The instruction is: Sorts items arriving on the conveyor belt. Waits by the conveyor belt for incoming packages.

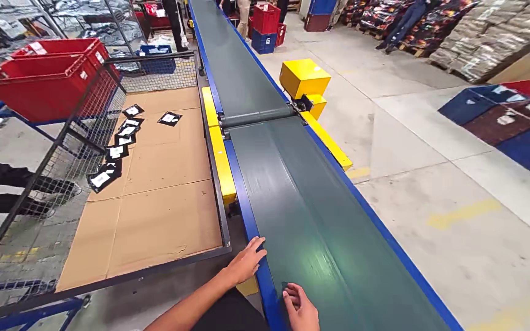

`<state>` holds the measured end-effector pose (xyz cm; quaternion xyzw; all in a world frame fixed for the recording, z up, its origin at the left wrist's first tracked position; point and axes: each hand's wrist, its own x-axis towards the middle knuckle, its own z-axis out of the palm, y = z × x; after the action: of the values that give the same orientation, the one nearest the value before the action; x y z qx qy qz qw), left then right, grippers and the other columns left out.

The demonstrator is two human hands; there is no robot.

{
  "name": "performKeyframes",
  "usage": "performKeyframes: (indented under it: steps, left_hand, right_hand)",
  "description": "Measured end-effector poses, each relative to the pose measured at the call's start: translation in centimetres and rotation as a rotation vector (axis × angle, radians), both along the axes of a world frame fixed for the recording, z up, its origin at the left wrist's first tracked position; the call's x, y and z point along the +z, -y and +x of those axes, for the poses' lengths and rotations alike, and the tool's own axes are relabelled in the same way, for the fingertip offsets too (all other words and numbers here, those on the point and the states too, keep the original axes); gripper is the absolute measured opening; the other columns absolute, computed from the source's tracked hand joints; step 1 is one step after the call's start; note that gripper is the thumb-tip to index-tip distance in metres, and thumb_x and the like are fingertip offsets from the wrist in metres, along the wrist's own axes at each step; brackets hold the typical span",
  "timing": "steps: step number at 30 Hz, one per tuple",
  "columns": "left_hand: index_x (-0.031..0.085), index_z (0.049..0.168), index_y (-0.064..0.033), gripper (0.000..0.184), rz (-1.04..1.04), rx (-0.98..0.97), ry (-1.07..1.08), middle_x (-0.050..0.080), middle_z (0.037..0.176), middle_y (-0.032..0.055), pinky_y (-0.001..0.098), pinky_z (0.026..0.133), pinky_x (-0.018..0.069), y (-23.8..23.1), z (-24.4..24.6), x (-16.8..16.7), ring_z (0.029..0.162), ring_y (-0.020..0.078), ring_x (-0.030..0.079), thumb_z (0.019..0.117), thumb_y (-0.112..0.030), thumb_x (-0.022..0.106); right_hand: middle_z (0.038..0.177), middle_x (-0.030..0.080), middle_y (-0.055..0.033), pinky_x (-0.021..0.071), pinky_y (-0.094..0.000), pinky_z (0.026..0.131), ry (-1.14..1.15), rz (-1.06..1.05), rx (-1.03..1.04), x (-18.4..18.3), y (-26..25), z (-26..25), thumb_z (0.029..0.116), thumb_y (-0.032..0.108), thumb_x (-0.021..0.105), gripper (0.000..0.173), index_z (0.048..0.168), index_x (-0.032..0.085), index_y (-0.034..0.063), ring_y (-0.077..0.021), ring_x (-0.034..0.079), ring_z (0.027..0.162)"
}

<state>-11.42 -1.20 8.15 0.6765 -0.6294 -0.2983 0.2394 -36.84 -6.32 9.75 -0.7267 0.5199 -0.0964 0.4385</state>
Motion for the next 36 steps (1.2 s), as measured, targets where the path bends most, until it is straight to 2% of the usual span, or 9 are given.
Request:
performKeyframes:
  steps: [5, 8, 14, 18, 21, 25, 33, 35, 36]
  left_hand:
    - [0.061, 0.139, -0.0025, 0.058, 0.037, 0.085, 0.021, 0.031, 0.165, 0.0235, 0.0475, 0.125, 0.0324, 0.9, -0.4, 0.2, 0.156, 0.0409, 0.024, 0.0830, 0.003, 0.076]
    - [0.060, 0.139, -0.0034, 0.060, 0.078, 0.103, 0.065, 0.031, 0.166, 0.0224, 0.0495, 0.124, 0.0340, 1.6, -1.0, 0.7, 0.156, 0.0420, 0.023, 0.0819, 0.004, 0.075]
    - [0.057, 0.145, -0.0097, 0.071, 0.190, 0.090, 0.191, 0.028, 0.168, 0.0177, 0.0588, 0.121, 0.0332, 3.0, -1.2, 1.4, 0.156, 0.0439, 0.020, 0.0784, 0.001, 0.081]
    - [0.049, 0.151, -0.0080, 0.088, 0.272, 0.140, 0.165, 0.017, 0.170, 0.0236, 0.0538, 0.122, 0.0344, 4.0, -0.6, 1.7, 0.156, 0.0491, 0.015, 0.0721, -0.002, 0.087]
    - [0.046, 0.154, -0.0086, 0.094, 0.268, 0.153, 0.104, 0.010, 0.171, 0.0246, 0.0539, 0.122, 0.0341, 4.1, -0.5, 1.5, 0.156, 0.0505, 0.014, 0.0702, 0.000, 0.088]
    - [0.047, 0.154, -0.0075, 0.093, 0.204, 0.165, 0.066, 0.010, 0.171, 0.0251, 0.0567, 0.123, 0.0320, 3.9, -0.4, 1.3, 0.155, 0.0506, 0.016, 0.0692, 0.006, 0.082]
    - [0.044, 0.155, -0.0068, 0.088, 0.269, 0.136, 0.106, 0.009, 0.172, 0.0234, 0.0546, 0.122, 0.0347, 4.2, -0.3, 1.9, 0.156, 0.0488, 0.017, 0.0757, 0.002, 0.081]
    - [0.043, 0.156, -0.0081, 0.091, 0.270, 0.149, 0.098, 0.007, 0.172, 0.0226, 0.0534, 0.122, 0.0351, 4.2, -0.4, 1.9, 0.156, 0.0479, 0.017, 0.0745, 0.002, 0.082]
    - [0.042, 0.156, -0.0088, 0.093, 0.269, 0.160, 0.095, 0.007, 0.172, 0.0228, 0.0530, 0.122, 0.0355, 4.2, -0.3, 1.9, 0.156, 0.0476, 0.018, 0.0735, 0.001, 0.083]
  right_hand:
    - [0.113, 0.074, -0.0153, 0.0563, -0.0563, 0.091, -0.155, -0.158, -0.053, 0.5, 0.3, -2.1, 0.0941, 0.024, 0.068, 0.039, 0.127, 0.067, 0.0015, -0.0315, 0.072, 0.101]
    - [0.128, 0.067, -0.0187, 0.0519, -0.0581, 0.099, -0.231, -0.176, 0.013, 1.0, 0.5, -2.6, 0.0927, 0.028, 0.070, 0.046, 0.131, 0.066, 0.0035, -0.0353, 0.066, 0.117]
    - [0.135, 0.063, -0.0186, 0.0487, -0.0570, 0.105, -0.195, -0.137, 0.151, 0.9, 0.6, -2.7, 0.0912, 0.031, 0.073, 0.043, 0.126, 0.070, 0.0054, -0.0362, 0.059, 0.128]
    - [0.130, 0.065, -0.0197, 0.0534, -0.0538, 0.100, -0.149, -0.012, 0.150, 0.4, 0.8, -2.9, 0.0910, 0.031, 0.075, 0.047, 0.129, 0.068, 0.0050, -0.0345, 0.065, 0.118]
    - [0.133, 0.064, -0.0222, 0.0575, -0.0464, 0.098, 0.140, 0.117, -0.087, 0.9, 0.4, -2.7, 0.0945, 0.021, 0.073, 0.056, 0.142, 0.054, -0.0025, -0.0299, 0.068, 0.116]
    - [0.139, 0.060, -0.0217, 0.0570, -0.0444, 0.098, 0.450, 0.356, -0.386, 1.4, 0.0, -2.2, 0.1030, 0.017, 0.059, 0.057, 0.153, 0.037, 0.0002, -0.0277, 0.066, 0.119]
    - [0.127, 0.068, -0.0202, 0.0572, -0.0485, 0.096, 0.060, 0.089, -0.156, 1.1, 0.5, -2.8, 0.0994, 0.024, 0.065, 0.057, 0.145, 0.047, -0.0042, -0.0292, 0.071, 0.108]
    - [0.128, 0.068, -0.0190, 0.0574, -0.0452, 0.097, 0.150, 0.147, -0.133, 1.5, 0.4, -2.6, 0.1000, 0.021, 0.064, 0.050, 0.142, 0.052, -0.0036, -0.0270, 0.071, 0.110]
    - [0.131, 0.067, -0.0183, 0.0572, -0.0406, 0.097, 0.337, 0.248, -0.199, 2.3, 0.3, -2.2, 0.1036, 0.017, 0.057, 0.048, 0.146, 0.046, -0.0038, -0.0242, 0.070, 0.113]
